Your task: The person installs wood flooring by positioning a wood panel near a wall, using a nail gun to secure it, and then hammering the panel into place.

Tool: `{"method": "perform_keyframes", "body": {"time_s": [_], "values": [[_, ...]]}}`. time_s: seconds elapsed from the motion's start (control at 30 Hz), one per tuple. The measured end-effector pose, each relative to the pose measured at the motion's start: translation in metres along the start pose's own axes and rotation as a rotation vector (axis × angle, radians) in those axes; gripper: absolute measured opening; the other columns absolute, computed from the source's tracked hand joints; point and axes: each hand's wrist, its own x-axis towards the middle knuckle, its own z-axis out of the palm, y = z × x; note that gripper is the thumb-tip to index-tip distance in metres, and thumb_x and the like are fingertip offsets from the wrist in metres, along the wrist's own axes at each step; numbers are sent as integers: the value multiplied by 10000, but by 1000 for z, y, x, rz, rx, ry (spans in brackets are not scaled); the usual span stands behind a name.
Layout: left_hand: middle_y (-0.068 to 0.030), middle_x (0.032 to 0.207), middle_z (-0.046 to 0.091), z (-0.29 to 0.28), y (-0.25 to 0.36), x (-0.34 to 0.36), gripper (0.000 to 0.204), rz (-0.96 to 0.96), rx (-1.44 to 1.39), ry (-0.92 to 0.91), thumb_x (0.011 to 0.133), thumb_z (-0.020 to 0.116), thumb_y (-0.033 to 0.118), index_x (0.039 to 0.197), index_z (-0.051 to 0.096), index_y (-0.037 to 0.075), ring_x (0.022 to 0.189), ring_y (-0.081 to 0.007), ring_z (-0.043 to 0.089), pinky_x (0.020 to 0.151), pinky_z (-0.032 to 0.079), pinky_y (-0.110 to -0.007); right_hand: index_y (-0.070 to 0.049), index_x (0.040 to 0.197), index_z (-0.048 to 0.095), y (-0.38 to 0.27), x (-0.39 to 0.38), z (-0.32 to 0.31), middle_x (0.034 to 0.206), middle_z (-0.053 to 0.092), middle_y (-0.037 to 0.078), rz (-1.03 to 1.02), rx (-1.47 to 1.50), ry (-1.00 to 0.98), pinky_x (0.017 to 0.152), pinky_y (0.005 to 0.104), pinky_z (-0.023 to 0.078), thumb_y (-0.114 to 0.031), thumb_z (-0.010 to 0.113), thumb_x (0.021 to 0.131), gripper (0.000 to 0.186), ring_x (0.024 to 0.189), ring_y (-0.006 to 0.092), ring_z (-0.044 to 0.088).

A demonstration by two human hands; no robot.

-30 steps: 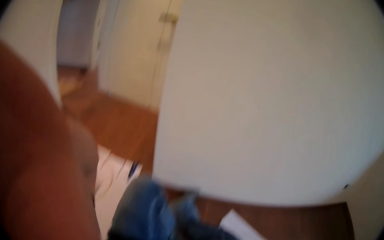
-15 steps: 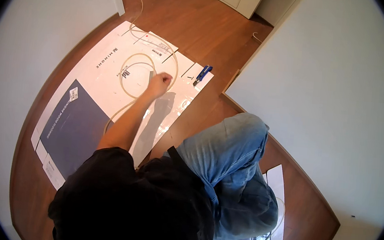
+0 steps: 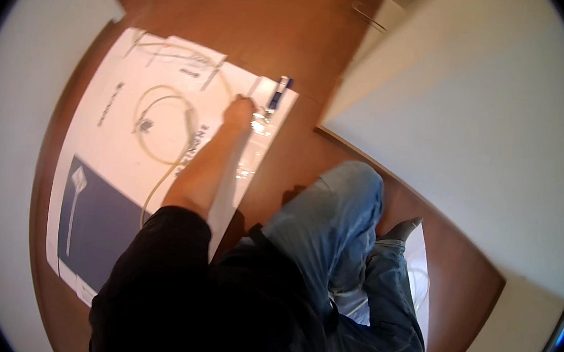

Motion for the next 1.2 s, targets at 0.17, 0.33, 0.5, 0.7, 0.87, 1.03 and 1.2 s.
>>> {"method": "perform_keyframes", "body": {"time_s": [0.17, 0.33, 0.5, 0.7, 0.87, 1.03, 1.2], "values": [[-237, 1038, 667, -3, -20, -59, 155, 177, -76, -15, 1036, 575, 180, 1069, 632, 40, 959, -452, 658, 831, 509, -527, 23, 981, 599, -116, 126, 20, 815, 543, 58, -125, -285, -503, 660, 296, 455, -70, 712, 848, 197, 757, 133, 513], [-216, 979, 658, 3, -51, -161, 88, 257, -95, -56, 993, 589, 47, 1074, 615, 25, 907, -420, 646, 783, 503, -500, -60, 995, 734, -253, 173, 209, 871, 728, 226, -633, -937, -832, 761, 502, 577, -182, 729, 761, 264, 841, 424, 715], [-181, 982, 653, 19, -26, -165, 109, 459, 27, 66, 964, 585, 12, 1058, 637, 33, 870, -408, 631, 778, 495, -506, -173, 1138, 727, -261, 224, 371, 1053, 760, 153, -722, -1156, -1255, 877, 524, 575, -300, 740, 811, 351, 1010, 393, 718], [-206, 955, 644, 19, -27, -165, 124, 493, 15, 89, 978, 529, 34, 1053, 623, 6, 870, -419, 625, 775, 502, -509, -145, 1151, 720, -207, 243, 475, 1057, 757, 150, -813, -1079, -1251, 858, 524, 577, -260, 728, 846, 326, 1014, 390, 718], [-215, 952, 634, 18, -34, -177, 135, 463, 100, 62, 998, 503, 49, 1053, 611, -10, 888, -421, 619, 794, 507, -497, -144, 1116, 709, -146, 260, 487, 1057, 747, 115, -1115, -949, -1165, 845, 505, 577, -302, 740, 902, 267, 1017, 358, 725], [-215, 968, 626, 31, -37, -180, 189, 412, 113, 71, 1038, 465, 122, 1061, 616, 10, 901, -417, 626, 799, 503, -503, -161, 1139, 643, -75, 266, 481, 1005, 730, 105, -1251, -772, -1235, 789, 522, 578, -341, 705, 938, 277, 973, 358, 727], [-219, 1062, 669, 30, -49, -163, 244, 254, 150, 227, 1087, 469, 156, 1142, 650, 2, 997, -408, 656, 842, 530, -491, -177, 1207, 632, -35, 243, 509, 1178, 696, 118, -1127, -655, -1127, 875, 505, 588, -312, 735, 921, 332, 1051, 381, 707]]}}
